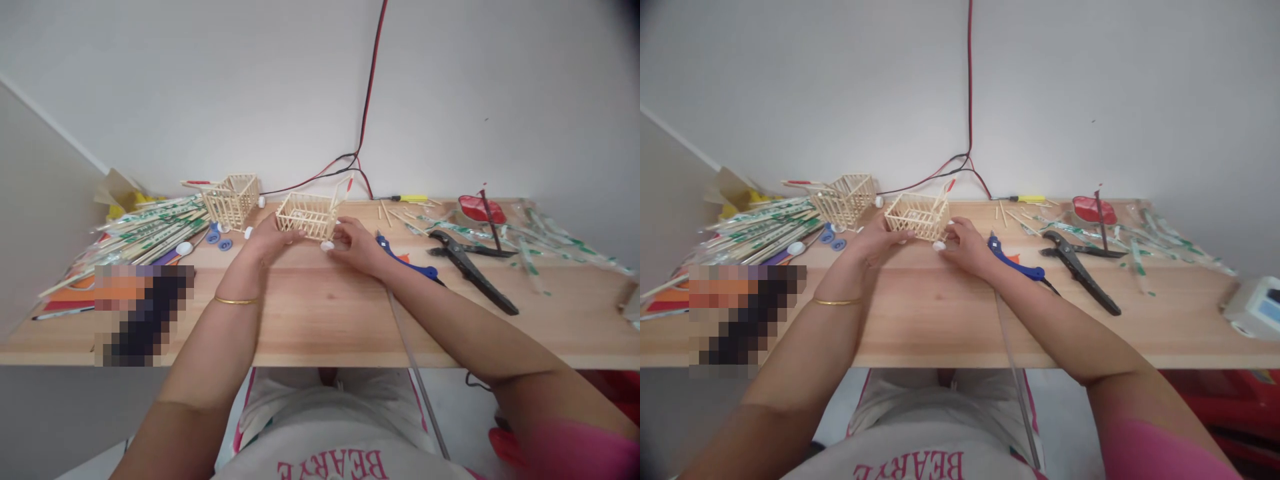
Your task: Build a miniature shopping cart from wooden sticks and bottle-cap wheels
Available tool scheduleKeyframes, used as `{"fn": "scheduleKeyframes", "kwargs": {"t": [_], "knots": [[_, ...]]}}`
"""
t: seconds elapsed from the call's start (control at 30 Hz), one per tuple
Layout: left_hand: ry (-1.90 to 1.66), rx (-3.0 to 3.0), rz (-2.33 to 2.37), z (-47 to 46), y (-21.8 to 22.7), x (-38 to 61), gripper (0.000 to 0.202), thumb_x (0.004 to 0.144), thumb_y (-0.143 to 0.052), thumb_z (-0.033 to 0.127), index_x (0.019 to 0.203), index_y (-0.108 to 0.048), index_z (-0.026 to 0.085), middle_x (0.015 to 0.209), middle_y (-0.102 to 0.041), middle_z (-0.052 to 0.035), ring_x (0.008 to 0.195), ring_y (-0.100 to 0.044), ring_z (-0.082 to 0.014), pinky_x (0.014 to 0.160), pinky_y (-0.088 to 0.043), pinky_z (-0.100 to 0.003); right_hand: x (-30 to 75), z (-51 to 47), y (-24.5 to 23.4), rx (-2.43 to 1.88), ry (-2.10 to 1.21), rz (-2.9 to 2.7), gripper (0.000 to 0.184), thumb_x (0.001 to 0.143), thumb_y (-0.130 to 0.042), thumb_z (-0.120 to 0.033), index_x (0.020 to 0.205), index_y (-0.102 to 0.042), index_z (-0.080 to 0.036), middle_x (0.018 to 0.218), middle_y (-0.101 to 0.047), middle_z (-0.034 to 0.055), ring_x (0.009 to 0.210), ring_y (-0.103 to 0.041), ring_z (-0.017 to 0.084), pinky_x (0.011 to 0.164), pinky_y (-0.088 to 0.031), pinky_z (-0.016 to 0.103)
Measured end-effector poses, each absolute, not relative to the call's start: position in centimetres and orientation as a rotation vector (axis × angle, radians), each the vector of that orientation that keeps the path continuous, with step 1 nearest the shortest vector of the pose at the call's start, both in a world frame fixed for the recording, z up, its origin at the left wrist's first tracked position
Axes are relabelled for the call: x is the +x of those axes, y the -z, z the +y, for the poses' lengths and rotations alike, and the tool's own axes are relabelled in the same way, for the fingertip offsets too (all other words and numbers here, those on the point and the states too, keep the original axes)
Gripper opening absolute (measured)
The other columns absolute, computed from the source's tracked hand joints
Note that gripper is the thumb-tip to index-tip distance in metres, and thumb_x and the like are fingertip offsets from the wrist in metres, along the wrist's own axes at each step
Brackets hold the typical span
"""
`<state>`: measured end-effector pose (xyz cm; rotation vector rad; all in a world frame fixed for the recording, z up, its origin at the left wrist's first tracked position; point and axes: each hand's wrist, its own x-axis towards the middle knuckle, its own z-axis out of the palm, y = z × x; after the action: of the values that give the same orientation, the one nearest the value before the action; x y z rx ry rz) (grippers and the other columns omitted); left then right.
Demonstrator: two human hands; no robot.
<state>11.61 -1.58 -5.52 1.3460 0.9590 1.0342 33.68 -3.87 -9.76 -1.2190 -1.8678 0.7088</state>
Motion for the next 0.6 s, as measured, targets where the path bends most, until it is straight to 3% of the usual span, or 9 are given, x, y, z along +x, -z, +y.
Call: {"fn": "scheduleKeyframes", "kwargs": {"t": [0.6], "knots": [[-0.980,1.495,1.062,-1.43,4.83,11.69,0.049,0.046,-0.080,0.013,0.092,-0.064,0.010,0.087,-0.069,-0.0059,0.081,-0.062,-0.0176,0.078,-0.050,-0.030,33.67,-3.95,9.40,-1.194,-0.663,-1.937,0.041,0.070,-0.072,-0.030,0.107,-0.061,-0.019,0.134,-0.045,0.0148,0.102,-0.061,0.022,0.093,-0.053,0.042]]}}
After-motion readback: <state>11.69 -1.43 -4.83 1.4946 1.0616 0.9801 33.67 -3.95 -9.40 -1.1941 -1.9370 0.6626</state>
